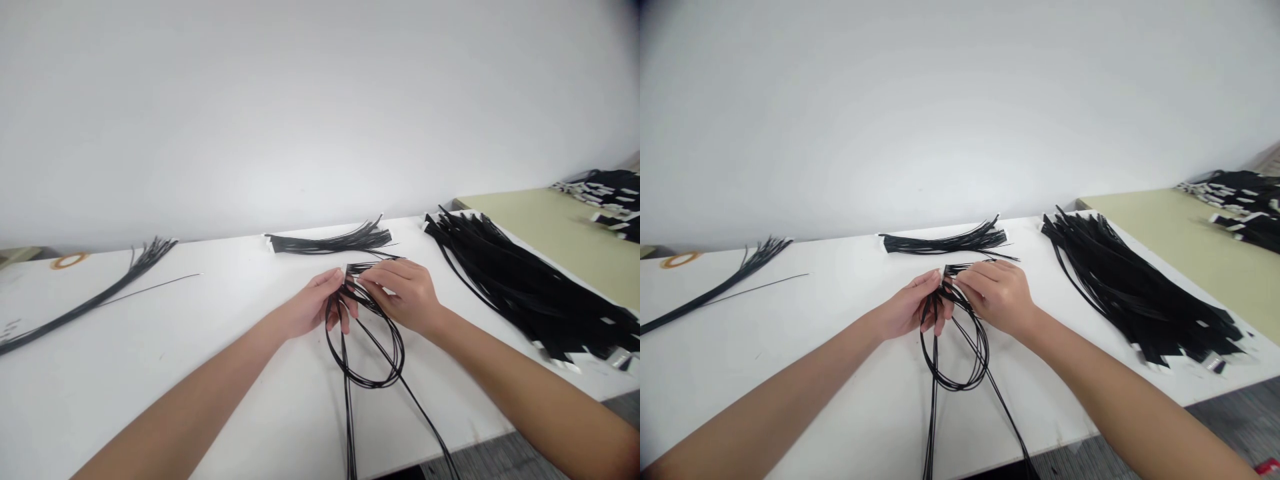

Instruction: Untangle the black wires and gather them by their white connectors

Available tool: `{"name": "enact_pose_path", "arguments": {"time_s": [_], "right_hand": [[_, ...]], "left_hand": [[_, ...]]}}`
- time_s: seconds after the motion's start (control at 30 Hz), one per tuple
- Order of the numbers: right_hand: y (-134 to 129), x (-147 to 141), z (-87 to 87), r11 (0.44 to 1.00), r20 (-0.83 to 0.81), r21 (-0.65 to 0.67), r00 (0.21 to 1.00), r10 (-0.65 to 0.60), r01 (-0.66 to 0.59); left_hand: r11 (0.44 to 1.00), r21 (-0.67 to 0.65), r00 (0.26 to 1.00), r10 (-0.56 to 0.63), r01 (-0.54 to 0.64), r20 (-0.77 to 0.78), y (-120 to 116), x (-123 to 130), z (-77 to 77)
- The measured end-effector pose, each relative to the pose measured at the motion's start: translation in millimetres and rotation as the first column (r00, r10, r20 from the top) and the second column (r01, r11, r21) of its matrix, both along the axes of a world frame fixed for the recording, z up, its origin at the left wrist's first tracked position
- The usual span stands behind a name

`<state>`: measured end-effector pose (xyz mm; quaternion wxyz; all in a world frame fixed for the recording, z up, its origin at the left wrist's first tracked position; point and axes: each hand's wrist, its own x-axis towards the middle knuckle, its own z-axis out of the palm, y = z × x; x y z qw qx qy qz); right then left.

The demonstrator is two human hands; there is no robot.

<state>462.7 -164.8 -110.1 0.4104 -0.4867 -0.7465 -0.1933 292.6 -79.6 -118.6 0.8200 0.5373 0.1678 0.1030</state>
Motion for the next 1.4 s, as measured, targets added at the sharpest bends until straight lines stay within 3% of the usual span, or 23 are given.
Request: {"name": "enact_pose_path", "arguments": {"time_s": [0.47,0.57,0.73,1.1,1.4], "right_hand": [[-1.7,1.4,1.0,1.000,0.082,0.011,0.996,-0.019,0.018],[-2.4,2.5,3.1,0.997,0.090,0.078,0.996,-0.005,-0.002],[-4.3,4.3,5.4,0.969,0.069,0.234,0.993,-0.093,0.075],[-8.9,1.0,-1.6,0.975,0.286,0.027,0.937,0.202,-0.219],[-7.9,-10.5,1.9,0.989,0.367,0.091,0.927,0.077,-0.119]], "left_hand": [[0.998,-0.056,1.000,0.014,-0.013,0.019,1.1,0.1,-2.9],[0.994,-0.090,0.997,0.067,-0.065,0.024,2.3,0.7,-2.6],[0.980,-0.141,0.989,0.147,-0.143,0.018,4.6,1.5,-2.0],[0.944,-0.230,0.971,0.233,-0.237,-0.043,5.0,1.2,-3.4],[0.939,-0.261,0.974,0.224,-0.224,-0.030,5.5,1.4,-6.6]]}}
